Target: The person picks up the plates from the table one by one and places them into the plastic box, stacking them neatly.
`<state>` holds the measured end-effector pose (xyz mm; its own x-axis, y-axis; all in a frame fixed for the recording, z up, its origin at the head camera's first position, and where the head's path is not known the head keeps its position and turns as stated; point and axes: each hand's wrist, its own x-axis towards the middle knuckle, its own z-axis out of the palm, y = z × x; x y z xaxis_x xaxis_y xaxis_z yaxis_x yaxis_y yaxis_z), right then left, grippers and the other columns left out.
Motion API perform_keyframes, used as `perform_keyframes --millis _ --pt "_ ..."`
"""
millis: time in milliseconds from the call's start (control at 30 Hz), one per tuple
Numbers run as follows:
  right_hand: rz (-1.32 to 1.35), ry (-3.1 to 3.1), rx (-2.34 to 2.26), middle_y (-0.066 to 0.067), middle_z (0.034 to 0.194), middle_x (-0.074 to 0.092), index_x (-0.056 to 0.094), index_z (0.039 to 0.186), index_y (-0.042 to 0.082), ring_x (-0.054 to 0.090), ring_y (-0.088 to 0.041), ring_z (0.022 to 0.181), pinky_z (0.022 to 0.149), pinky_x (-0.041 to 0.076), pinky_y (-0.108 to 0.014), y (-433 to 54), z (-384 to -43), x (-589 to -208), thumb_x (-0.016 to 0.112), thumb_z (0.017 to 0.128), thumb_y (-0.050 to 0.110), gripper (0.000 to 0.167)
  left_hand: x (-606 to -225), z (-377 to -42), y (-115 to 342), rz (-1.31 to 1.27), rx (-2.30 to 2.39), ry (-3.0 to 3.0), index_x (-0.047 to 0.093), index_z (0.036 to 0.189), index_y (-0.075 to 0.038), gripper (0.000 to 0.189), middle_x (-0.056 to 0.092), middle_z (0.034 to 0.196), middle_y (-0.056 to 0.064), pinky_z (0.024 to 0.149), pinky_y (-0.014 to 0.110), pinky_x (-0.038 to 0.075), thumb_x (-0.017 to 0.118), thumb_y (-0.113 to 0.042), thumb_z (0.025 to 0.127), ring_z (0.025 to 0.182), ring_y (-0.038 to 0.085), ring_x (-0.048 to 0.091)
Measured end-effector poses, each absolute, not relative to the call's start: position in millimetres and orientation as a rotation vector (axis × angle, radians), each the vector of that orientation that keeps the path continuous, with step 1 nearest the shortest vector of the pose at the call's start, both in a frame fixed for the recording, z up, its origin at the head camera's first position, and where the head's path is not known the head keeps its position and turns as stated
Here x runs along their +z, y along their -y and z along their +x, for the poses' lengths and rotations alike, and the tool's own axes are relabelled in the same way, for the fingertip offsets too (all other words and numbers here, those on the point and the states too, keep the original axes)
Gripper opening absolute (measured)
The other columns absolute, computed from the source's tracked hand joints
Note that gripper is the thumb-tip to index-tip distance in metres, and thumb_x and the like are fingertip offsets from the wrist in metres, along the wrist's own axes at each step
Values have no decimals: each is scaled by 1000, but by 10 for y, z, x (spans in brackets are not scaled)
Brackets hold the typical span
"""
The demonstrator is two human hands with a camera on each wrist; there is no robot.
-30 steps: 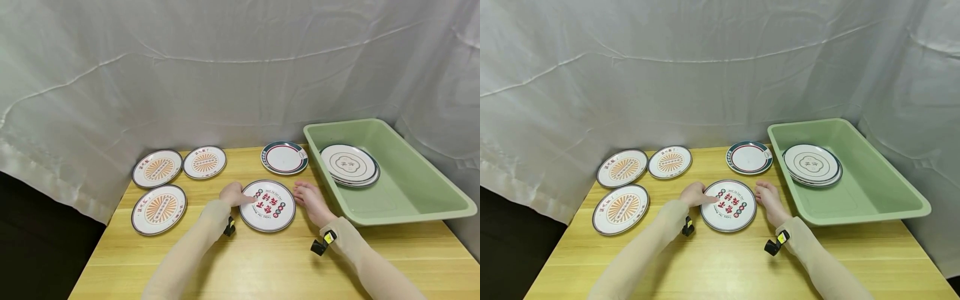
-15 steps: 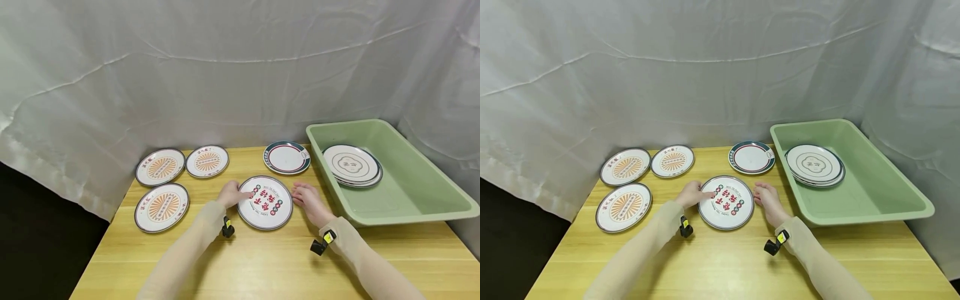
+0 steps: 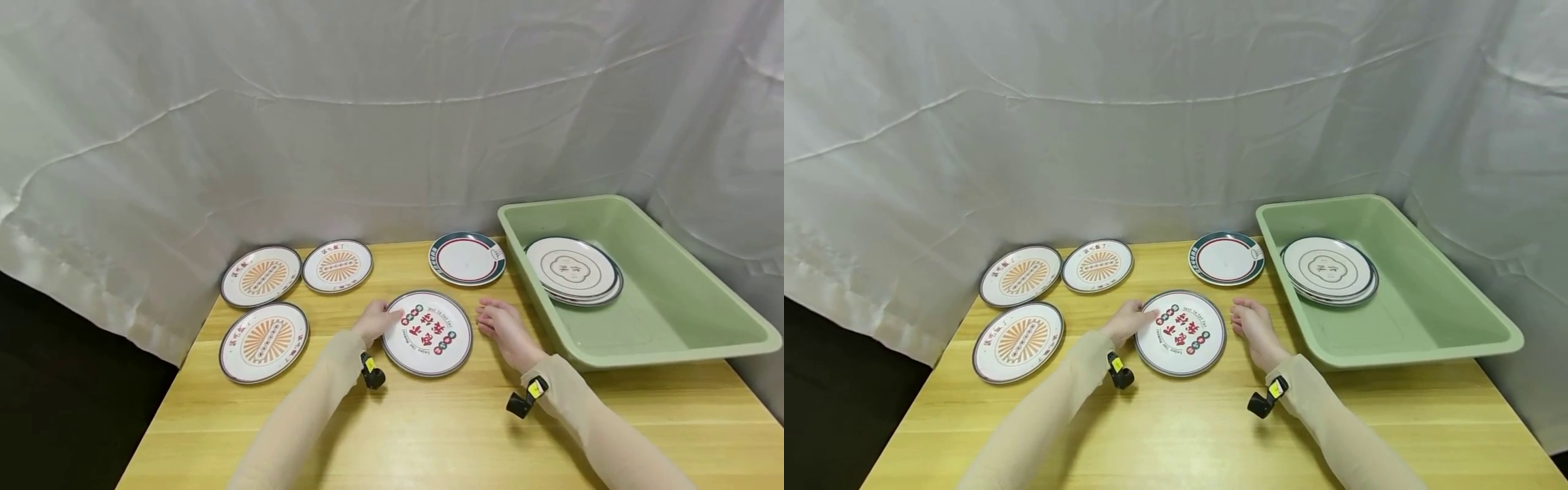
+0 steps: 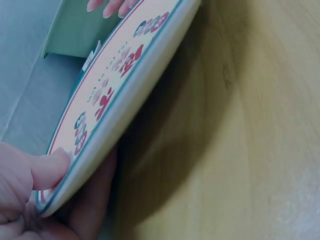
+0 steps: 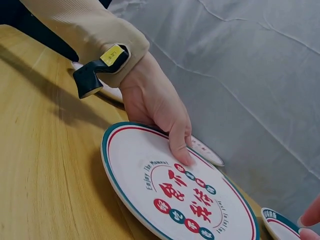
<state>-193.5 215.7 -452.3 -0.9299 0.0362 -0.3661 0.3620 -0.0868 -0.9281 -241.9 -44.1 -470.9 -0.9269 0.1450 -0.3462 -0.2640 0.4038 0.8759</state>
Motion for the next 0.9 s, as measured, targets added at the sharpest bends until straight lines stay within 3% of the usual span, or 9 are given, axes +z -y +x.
perform_keyframes --millis 100,167,367,467,633,900 --pt "429 -1940 -2125 -21 148 38 28 153 -7 50 -16 112 105 47 -26 -2152 -1927 -4531 38 99 3 55 -4724 -2416 451 -103 1550 -2293 42 143 13 52 60 101 13 94 34 56 54 -21 104 80 14 58" --pt "420 -1930 -2129 -22 150 37 26 153 -7 49 -18 115 110 45 -30 -2148 -1921 -4532 37 100 3 56 -4738 -2414 452 -101 1564 -2286 41 146 11 53 62 103 14 97 35 55 51 -21 105 81 14 59" --pt "395 -1897 -2151 -26 156 31 23 154 -8 47 -24 123 120 38 -38 -2149 -1906 -4513 37 102 4 56 -4753 -2390 445 -78 1610 -2266 51 139 7 43 63 89 9 73 26 58 47 -21 106 70 12 59" --pt "400 -1890 -2155 -25 155 33 24 155 -7 50 -20 120 116 43 -33 -2148 -1903 -4502 37 101 4 56 -4753 -2376 447 -77 1624 -2269 49 141 8 45 62 89 8 71 23 57 45 -20 107 70 11 58" --pt "401 -1878 -2171 -23 150 38 26 154 -7 56 -13 109 105 50 -24 -2150 -1898 -4503 39 98 2 58 -4724 -2356 459 -122 1651 -2260 43 146 7 49 63 96 10 78 24 56 44 -22 107 75 12 59" --pt "374 -1839 -2200 -24 153 37 27 154 -4 58 -8 105 97 53 -17 -2156 -1932 -4497 38 99 3 57 -4580 -2334 424 -136 1780 -2272 53 138 6 42 63 95 9 86 26 54 44 -21 107 84 13 59"
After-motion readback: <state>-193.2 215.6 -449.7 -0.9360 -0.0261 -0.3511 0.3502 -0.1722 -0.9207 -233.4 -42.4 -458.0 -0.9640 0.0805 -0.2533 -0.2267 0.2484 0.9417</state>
